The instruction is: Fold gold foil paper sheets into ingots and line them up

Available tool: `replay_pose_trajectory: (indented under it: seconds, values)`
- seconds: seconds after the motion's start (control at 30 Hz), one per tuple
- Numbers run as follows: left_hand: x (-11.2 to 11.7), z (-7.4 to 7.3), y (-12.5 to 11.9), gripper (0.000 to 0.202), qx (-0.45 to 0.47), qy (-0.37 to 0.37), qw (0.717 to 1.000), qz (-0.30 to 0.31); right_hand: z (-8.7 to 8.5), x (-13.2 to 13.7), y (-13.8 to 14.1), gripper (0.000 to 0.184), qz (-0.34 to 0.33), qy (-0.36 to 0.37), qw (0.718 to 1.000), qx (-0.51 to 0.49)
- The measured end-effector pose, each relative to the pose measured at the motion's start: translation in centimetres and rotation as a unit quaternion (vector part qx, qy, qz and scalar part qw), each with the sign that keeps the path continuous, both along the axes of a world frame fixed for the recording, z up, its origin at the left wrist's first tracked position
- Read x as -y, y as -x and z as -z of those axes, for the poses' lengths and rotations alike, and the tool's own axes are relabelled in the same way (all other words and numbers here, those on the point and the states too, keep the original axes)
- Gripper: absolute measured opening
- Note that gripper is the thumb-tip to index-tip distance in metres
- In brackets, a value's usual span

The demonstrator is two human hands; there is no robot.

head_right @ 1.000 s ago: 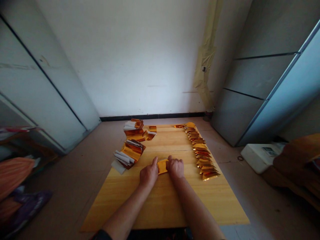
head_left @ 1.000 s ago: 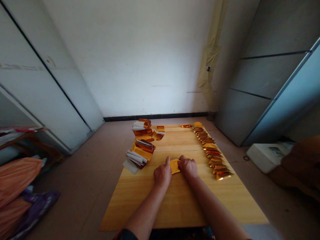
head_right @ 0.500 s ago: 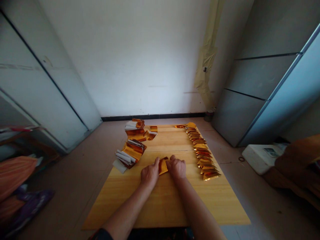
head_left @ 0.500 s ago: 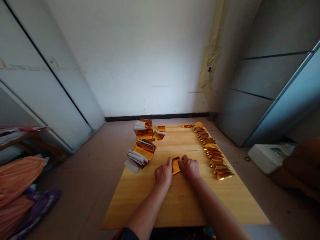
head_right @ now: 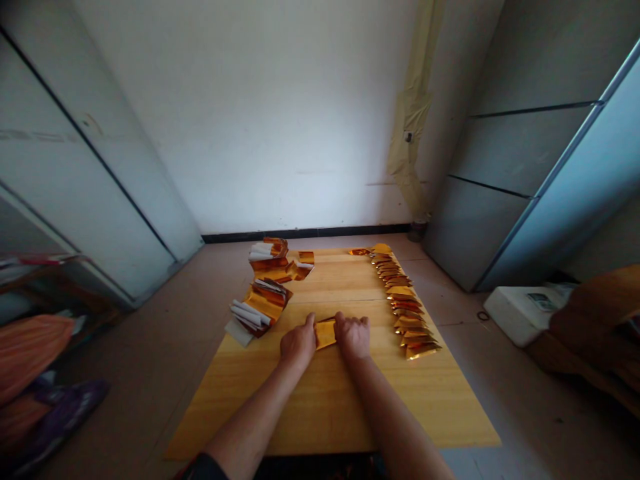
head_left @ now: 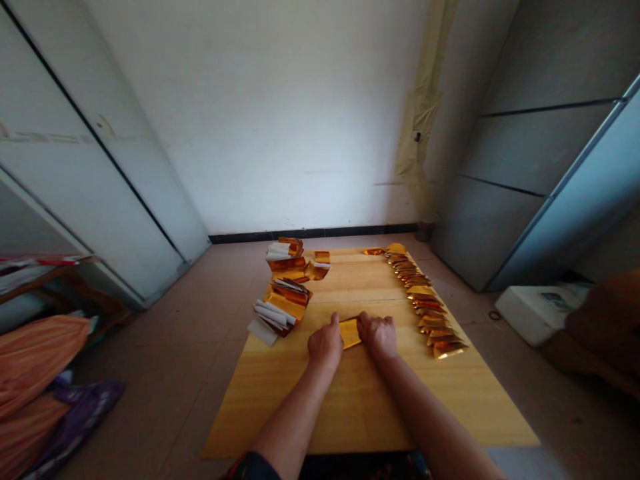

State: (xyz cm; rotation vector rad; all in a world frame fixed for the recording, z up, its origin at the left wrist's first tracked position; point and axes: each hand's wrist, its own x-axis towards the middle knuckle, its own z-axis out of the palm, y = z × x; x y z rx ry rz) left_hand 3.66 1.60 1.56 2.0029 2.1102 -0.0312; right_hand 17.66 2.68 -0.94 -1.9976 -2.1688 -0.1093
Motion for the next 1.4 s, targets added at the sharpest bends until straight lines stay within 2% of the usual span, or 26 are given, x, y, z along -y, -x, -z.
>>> replay_pose_trajectory:
  seconds: [0.13,0.33,0.5,0.63,0.77,0.83,1.03,1.13,1.33,1.4]
  values:
    - [0.2,0.1,-0.1,0.036,-0.008,-0.011,1.0,0.002,0.0,0.2,0.0,0.024,-0.037,-0.007,0.999,0.014]
    - [0.6,0.0,-0.2,0.029,-0.031,-0.011,0.999,0.021,-0.5,0.3,0.0,0.027,-0.051,0.024,0.998,0.024]
    - [1.2,0.4,0.2,0.026,-0.055,-0.068,0.995,0.044,-0.7,0.5,0.0,0.025,-0.056,0.034,0.998,0.023]
    - [1.4,0.7,0.7,0.024,-0.054,-0.117,0.987,0.098,-0.9,0.7,0.1,0.024,-0.067,0.028,0.997,0.033]
    - [1.1,0.8,1.1,0.019,-0.026,-0.126,0.974,0.188,-1.3,0.9,0.2,0.02,-0.069,0.029,0.997,0.031]
    - [1.0,0.9,1.2,0.016,-0.017,-0.127,0.969,0.213,-1.4,1.2,0.3,0.019,-0.059,0.039,0.997,0.027]
    - [1.7,0.9,2.1,0.017,-0.001,-0.153,0.965,0.211,-1.3,2.5,0.5,0.019,-0.009,0.044,0.999,0.013]
    - [1.9,0.8,2.9,0.024,0.027,-0.159,0.96,0.229,-1.2,3.0,0.1,0.022,0.008,0.044,0.999,0.009]
    - [1.7,1.0,3.6,0.027,0.053,-0.151,0.961,0.226,-1.6,3.5,-0.6,0.02,-0.01,0.02,0.999,-0.05]
    - [1.8,1.1,3.6,0.027,0.061,-0.158,0.961,0.22,-1.5,3.8,-0.2,0.025,-0.012,0.008,0.996,-0.083]
